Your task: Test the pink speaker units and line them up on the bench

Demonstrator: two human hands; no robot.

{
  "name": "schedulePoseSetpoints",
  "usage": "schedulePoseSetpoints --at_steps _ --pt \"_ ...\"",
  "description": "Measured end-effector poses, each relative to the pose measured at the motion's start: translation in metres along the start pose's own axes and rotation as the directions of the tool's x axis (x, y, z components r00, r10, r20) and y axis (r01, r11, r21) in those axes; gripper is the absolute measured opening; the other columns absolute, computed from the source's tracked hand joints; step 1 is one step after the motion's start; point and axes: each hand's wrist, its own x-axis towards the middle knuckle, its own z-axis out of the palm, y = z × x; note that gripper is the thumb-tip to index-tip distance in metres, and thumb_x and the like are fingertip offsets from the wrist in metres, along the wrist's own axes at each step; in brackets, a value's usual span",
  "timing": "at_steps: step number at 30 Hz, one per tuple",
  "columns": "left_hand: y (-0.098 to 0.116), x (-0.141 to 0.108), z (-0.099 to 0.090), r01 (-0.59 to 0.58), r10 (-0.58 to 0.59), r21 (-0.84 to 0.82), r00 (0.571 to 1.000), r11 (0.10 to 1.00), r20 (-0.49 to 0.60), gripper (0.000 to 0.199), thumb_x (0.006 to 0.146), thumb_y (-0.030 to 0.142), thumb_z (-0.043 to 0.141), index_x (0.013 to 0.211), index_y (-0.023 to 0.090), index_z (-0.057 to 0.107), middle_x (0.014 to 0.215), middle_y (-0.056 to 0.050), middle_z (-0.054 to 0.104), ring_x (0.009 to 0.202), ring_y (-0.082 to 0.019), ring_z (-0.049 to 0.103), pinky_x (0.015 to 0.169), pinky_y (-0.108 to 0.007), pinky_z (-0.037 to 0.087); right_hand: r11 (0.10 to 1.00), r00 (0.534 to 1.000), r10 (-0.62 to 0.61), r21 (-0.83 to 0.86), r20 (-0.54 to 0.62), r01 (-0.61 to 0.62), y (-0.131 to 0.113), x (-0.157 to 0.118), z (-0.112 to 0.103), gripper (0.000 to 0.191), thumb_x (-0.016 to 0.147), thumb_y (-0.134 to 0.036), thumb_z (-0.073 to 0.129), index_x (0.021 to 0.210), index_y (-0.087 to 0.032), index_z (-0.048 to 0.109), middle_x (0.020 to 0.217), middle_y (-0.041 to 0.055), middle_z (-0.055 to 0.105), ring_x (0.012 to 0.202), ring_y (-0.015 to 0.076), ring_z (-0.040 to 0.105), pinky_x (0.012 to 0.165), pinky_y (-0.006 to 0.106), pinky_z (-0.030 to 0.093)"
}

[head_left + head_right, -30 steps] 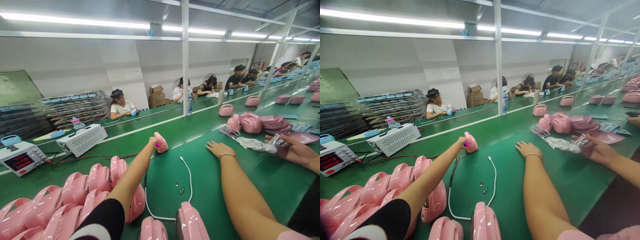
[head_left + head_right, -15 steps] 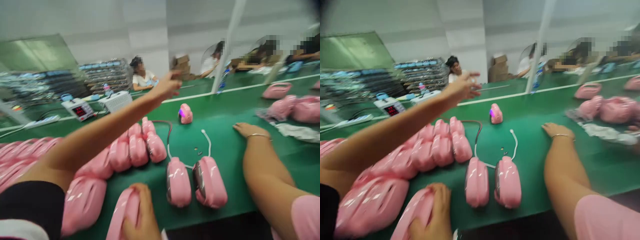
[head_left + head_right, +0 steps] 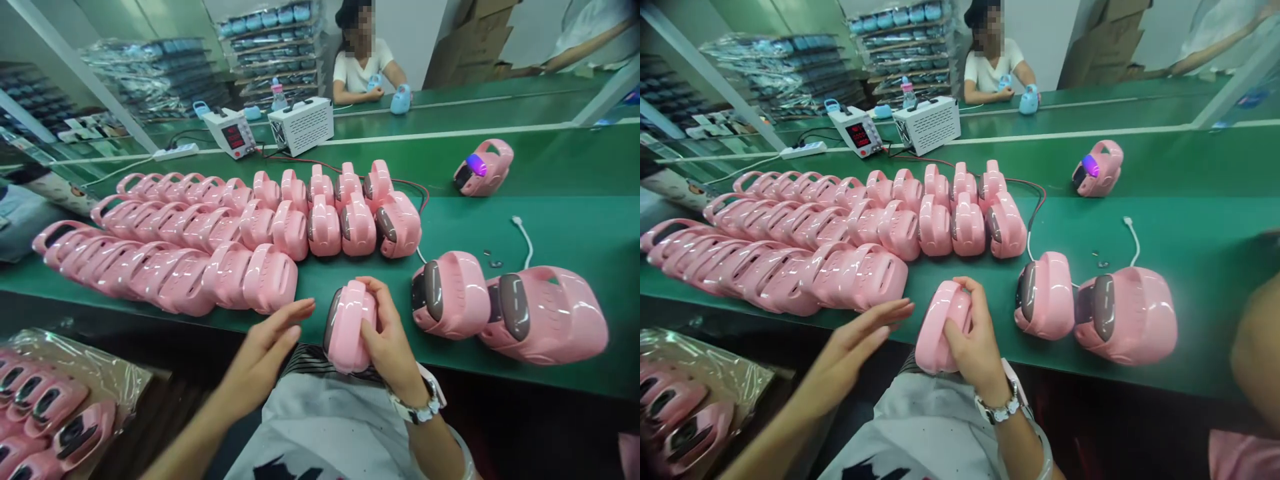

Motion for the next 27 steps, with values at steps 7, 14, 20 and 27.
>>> schedulePoseSetpoints --at_steps 7,14,20,27 --pt "-0.03 0.035 0.066 0.029 0.032 -0.472 0.992 0.881 0.12 0.054 0.083 0.036 0.056 0.134 0.02 0.048 0.144 -0.003 0.044 0.135 -0.024 0.036 0.115 -0.033 0.027 0.999 1.0 0.022 0.027 -0.009 -0.022 -0.001 -0.005 0.001 0.039 0.081 -0.024 0.055 0.119 -0.025 0.046 0.117 0.0035 0.051 0.106 0.0189 0.052 0.095 0.032 0.042" --pt "-0.033 0.036 0.069 -0.03 0.08 -0.491 0.993 0.871 0.082 0.045 0.082 0.032 0.052 0.124 0.02 0.05 0.129 -0.002 0.052 0.121 -0.021 0.046 0.105 -0.029 0.034 1.0 0.998 0.009 0.026 -0.059 -0.007 -0.003 -0.004 0.006 0.041 0.078 -0.022 0.059 0.118 -0.025 0.049 0.118 0.0034 0.052 0.107 0.02 0.053 0.095 0.032 0.042" --pt "-0.036 0.038 0.069 -0.037 0.097 -0.507 0.991 0.861 0.093 0.043 0.083 0.032 0.053 0.123 0.021 0.05 0.129 -0.001 0.051 0.123 -0.019 0.044 0.105 -0.026 0.032 0.999 0.997 0.036 0.027 -0.063 -0.034 -0.006 -0.004 0.005 0.043 0.076 -0.021 0.062 0.118 -0.025 0.049 0.114 0.0025 0.053 0.103 0.0183 0.054 0.091 0.031 0.045" --pt "-0.04 0.039 0.065 -0.052 0.092 -0.559 0.995 0.828 0.043 0.039 0.082 0.027 0.051 0.12 0.023 0.052 0.123 0.0 0.054 0.117 -0.019 0.048 0.101 -0.026 0.038 0.997 0.998 -0.032 -0.071 -0.05 0.028 -0.012 0.0 0.014 0.045 0.076 -0.019 0.061 0.12 -0.021 0.051 0.119 0.0054 0.054 0.109 0.0199 0.053 0.098 0.034 0.043"
